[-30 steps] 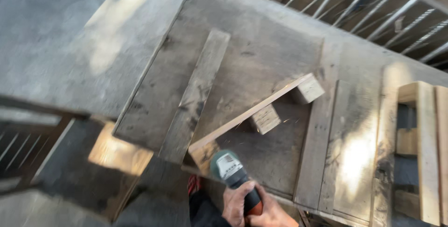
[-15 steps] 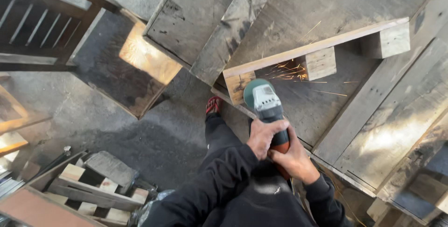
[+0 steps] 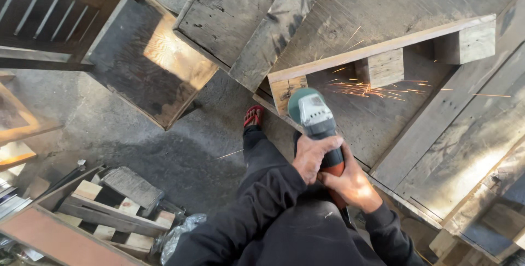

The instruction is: The person uses an angle grinder to sand and smooth the edges and surfaces of wooden planks and a small wooden frame resting on a work surface. They reposition and flip the planks between passes, grinding along the wood and producing sparks and sawdust as the disc contacts the material.

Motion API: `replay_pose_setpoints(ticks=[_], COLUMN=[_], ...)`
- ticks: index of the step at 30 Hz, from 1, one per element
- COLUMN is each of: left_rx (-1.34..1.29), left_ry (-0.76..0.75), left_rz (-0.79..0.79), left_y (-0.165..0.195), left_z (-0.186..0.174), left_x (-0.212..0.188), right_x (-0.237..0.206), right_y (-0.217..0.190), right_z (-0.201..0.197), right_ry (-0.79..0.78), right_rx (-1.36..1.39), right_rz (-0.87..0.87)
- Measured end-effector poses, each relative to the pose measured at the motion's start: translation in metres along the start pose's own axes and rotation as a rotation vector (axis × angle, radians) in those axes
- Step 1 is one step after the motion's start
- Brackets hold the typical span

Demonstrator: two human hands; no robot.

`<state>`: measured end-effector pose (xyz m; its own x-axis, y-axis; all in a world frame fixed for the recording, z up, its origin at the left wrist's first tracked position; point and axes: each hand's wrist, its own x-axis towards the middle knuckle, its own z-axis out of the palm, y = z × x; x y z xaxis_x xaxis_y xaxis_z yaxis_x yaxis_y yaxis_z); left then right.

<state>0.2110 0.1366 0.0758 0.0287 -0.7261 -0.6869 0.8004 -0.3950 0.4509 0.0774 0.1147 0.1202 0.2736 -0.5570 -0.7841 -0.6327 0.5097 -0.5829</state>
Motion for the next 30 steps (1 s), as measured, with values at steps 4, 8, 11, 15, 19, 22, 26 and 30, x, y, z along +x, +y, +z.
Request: replay_pose_setpoints(ticks=[4,8,11,15,19,22,26,30], left_rx=[0.002,-0.004,0.008,0.016,0.041,0.052,0.039,0.071], left_ry=[0.032,-0.001,-0.029,0.001,0.021,-0.018,0.0,0.018], left_rz=[0.034,0.002,0.027,0.0,-0.012,0.0,0.037,0.041], left_y=[-0.003,0.001,0.0,-0.008,-0.005,-0.001,-0.001,0.001], left_z=[0.0,-0.004,-0.005,-0.001,0.002,0.003,0.005,0.007], left_x=[-0.009,0.002,0.003,-0.007,-0.004,-0.002,-0.01,-0.008], right_x=[-0.005,0.0,0.0,-0.011,-0.006,-0.004,-0.007,-0.005], right_y=[0.004,0.001,-0.001,0.003,0.004,0.003,0.003,0.002], right_z=[0.003,0.006,0.003,0.001,0.001,0.0,-0.002,-0.004], right_ry=[0.001,-0.025,-0.021,0.019,0.005,0.038,-0.024,-0.005], right_rx=[-0.012,0.137,0.152,-0.034,0.119,0.041,0.066,0.039], right_rz=[-0.1,-0.117,-0.022,-0.193,-0.162,-0.073,-0.215,-0.176])
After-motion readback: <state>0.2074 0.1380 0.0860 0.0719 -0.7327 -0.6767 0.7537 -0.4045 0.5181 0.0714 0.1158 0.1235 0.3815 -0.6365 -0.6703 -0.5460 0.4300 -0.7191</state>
